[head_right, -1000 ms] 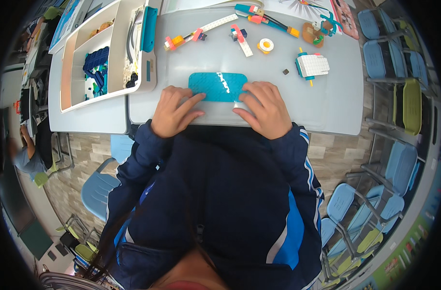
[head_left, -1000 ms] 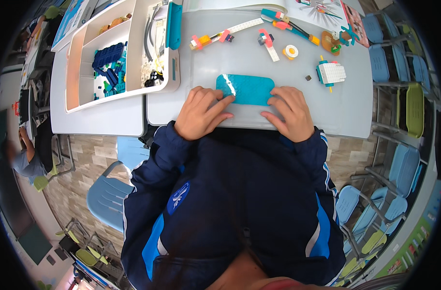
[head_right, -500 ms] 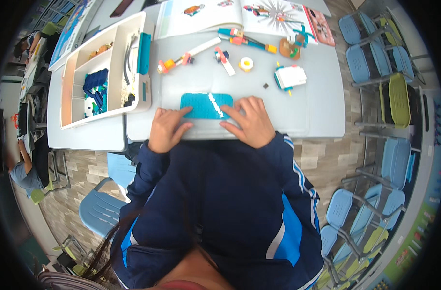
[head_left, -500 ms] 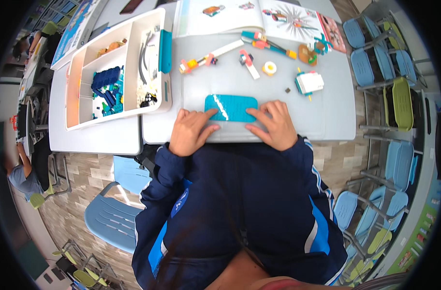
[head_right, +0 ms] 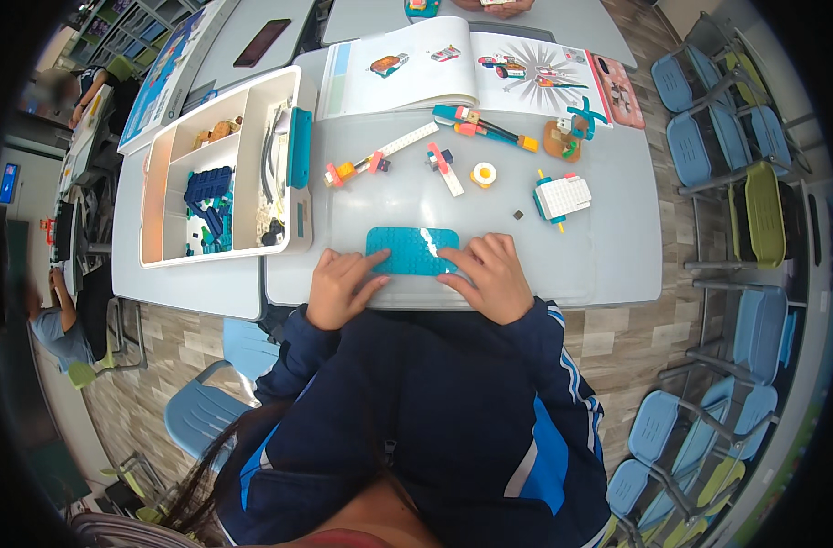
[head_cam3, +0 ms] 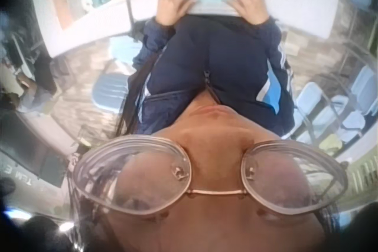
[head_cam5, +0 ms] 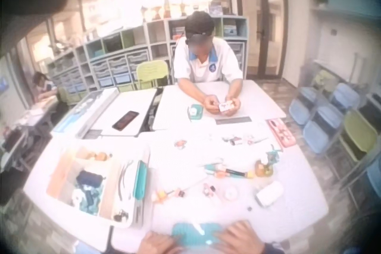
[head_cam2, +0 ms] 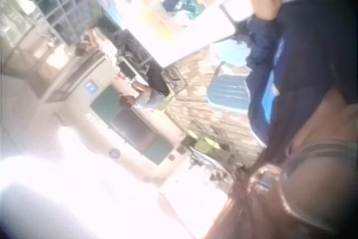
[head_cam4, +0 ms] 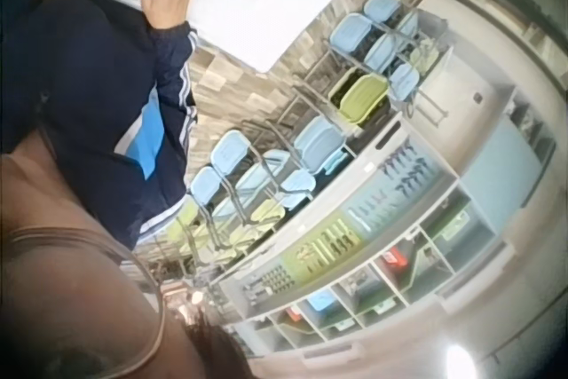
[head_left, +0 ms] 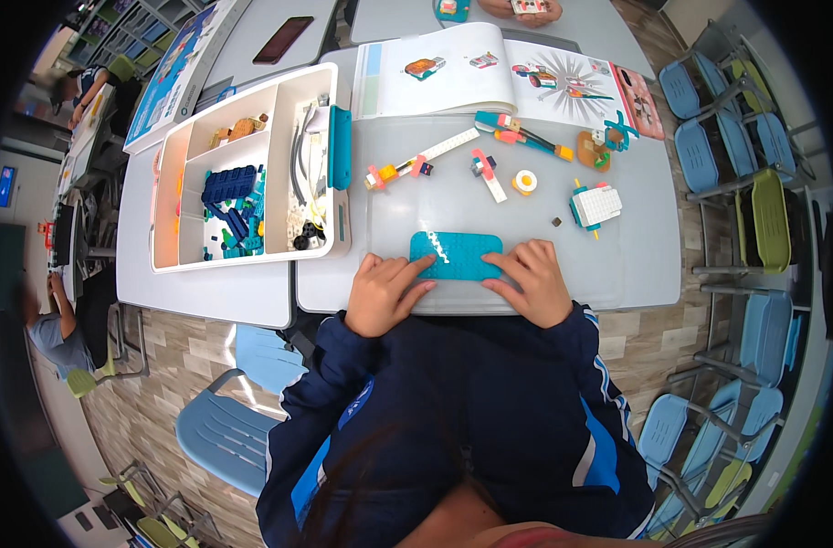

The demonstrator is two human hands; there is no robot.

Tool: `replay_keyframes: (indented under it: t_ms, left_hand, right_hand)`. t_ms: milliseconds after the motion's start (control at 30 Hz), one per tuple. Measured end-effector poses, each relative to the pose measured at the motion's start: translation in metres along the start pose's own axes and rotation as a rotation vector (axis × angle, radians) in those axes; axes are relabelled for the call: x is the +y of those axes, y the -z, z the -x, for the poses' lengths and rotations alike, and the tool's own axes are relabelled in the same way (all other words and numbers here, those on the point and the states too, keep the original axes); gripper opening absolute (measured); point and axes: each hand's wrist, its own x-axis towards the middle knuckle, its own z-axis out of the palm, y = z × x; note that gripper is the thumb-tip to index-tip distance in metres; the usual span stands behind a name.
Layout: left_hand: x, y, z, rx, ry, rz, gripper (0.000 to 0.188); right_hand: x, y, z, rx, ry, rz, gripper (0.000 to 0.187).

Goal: The person assembles small plastic toy pieces on a white table. They pick up various colored components from a compartmentalized tray and attach them to a teal base piece, forming a small decorative structure.

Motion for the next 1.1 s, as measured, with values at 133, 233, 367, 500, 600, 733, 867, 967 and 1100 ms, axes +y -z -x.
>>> replay_keyframes:
  t_ms: [133, 233, 367, 500, 600, 733, 867, 967, 1100]
  left_hand:
    - [-0.001, -0.005, 0.002, 0.037, 0.025, -0.006, 0.038]
    - [0.000, -0.006, 0.003, 0.057, 0.033, -0.022, 0.038]
    - [0.000, -0.006, 0.002, 0.047, 0.027, -0.030, 0.038]
    - [-0.003, -0.004, 0.001, 0.030, -0.014, -0.039, 0.036]
    - [-0.004, -0.005, 0.001, 0.032, -0.016, -0.026, 0.036]
    - [-0.004, -0.004, 0.000, 0.031, -0.003, -0.004, 0.035]
    - [-0.005, -0.001, 0.001, 0.003, -0.007, -0.026, 0.044]
    - [-0.003, -0.001, 0.006, -0.013, 0.063, 0.037, 0.061]
    - [0.020, 0.072, 0.010, -0.206, 0.045, 0.375, 0.079]
  right_hand:
    - [-0.001, 0.000, -0.002, 0.012, -0.012, -0.017, 0.029]
    - [-0.002, 0.002, -0.004, 0.012, -0.023, -0.037, 0.029]
    - [0.000, -0.001, -0.003, 0.003, -0.037, -0.047, 0.028]
    - [0.000, 0.000, -0.005, 0.000, -0.039, -0.056, 0.029]
    - [0.000, -0.001, -0.003, -0.004, -0.045, -0.045, 0.030]
    - [-0.001, 0.000, -0.005, -0.011, -0.055, -0.052, 0.031]
    - [-0.002, 0.000, -0.007, -0.035, -0.074, -0.052, 0.034]
    - [-0.012, 0.011, -0.007, -0.180, -0.138, -0.077, 0.053]
    - [-0.073, 0.117, -0.048, -0.461, -0.179, -0.019, 0.082]
